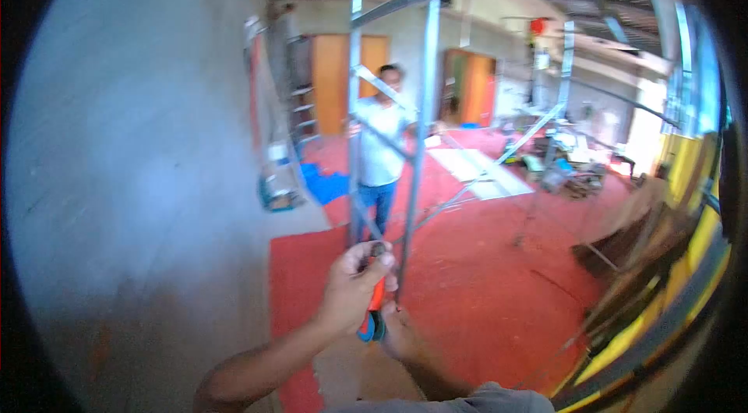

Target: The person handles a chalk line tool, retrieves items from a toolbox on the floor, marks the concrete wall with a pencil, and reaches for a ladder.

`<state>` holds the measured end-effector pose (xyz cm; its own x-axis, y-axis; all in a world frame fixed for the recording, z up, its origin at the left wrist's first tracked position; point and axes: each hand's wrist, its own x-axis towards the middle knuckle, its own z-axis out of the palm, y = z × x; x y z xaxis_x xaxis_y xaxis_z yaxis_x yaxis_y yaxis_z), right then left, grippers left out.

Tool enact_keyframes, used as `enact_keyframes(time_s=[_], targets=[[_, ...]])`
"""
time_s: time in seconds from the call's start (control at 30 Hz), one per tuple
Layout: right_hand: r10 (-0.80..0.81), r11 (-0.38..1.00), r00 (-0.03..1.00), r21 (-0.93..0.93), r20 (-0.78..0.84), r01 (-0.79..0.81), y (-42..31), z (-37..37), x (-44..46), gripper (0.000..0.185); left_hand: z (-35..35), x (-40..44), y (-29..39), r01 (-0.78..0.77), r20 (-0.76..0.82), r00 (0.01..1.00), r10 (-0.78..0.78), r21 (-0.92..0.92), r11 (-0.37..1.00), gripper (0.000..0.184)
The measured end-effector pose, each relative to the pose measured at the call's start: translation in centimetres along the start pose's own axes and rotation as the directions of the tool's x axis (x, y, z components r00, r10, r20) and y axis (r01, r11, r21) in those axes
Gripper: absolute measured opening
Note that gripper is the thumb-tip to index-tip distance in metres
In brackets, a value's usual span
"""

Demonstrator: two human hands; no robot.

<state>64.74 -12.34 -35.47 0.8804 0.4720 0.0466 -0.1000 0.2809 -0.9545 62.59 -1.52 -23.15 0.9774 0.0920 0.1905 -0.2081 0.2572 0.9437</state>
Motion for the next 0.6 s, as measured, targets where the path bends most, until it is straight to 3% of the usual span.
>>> enact_keyframes(time_s=[0.03,0.1,0.17,0.23,0.3,0.37,0.43,0.47,0.53,0.6], targets=[[-0.200,0.973,0.978,-0.104,0.064,0.206,1.9,-2.0,1.2,0.051,0.9,-0.5,1.6,-0.079,0.049,0.996,0.081,-0.049,0.996,0.027],[-0.429,0.850,0.885,-0.252,0.181,0.463,-1.5,-2.9,1.1,0.056,2.0,-1.6,4.7,-0.226,0.119,0.963,0.243,-0.139,0.964,0.027],[-0.511,0.850,0.811,0.025,0.284,0.527,-7.6,1.8,-3.9,0.057,2.1,-3.6,7.2,-0.260,0.117,0.944,0.308,-0.307,0.916,0.028],[-0.535,0.807,0.798,-0.110,0.279,0.580,-10.6,3.1,-7.1,0.060,2.2,-5.1,8.9,-0.255,0.194,0.922,0.336,-0.350,0.902,0.028],[-0.461,0.741,0.813,-0.350,0.355,0.573,-13.5,5.9,-10.4,0.060,1.8,-5.7,9.7,-0.314,0.205,0.892,0.402,-0.358,0.879,0.027],[-0.531,0.738,0.797,-0.304,0.289,0.602,-13.5,7.5,-10.9,0.057,1.3,-6.5,10.5,-0.345,0.217,0.872,0.439,-0.364,0.865,0.027],[-0.485,0.777,0.803,-0.250,0.347,0.577,-13.2,6.8,-10.1,0.050,1.0,-7.1,11.6,-0.299,0.211,0.888,0.410,-0.412,0.861,0.031],[-0.488,0.772,0.804,-0.261,0.341,0.579,-12.6,6.1,-9.5,0.050,1.0,-6.9,11.2,-0.339,0.251,0.867,0.432,-0.338,0.878,0.025],[-0.252,0.911,0.919,-0.246,0.304,0.331,-11.3,4.6,-7.3,0.052,0.4,-6.0,10.8,-0.374,0.268,0.843,0.466,-0.331,0.866,0.025],[-0.297,0.873,0.915,-0.310,0.272,0.375,-10.9,3.9,-5.6,0.051,-0.5,-5.6,11.2,-0.360,0.272,0.859,0.433,-0.280,0.890,0.024]])
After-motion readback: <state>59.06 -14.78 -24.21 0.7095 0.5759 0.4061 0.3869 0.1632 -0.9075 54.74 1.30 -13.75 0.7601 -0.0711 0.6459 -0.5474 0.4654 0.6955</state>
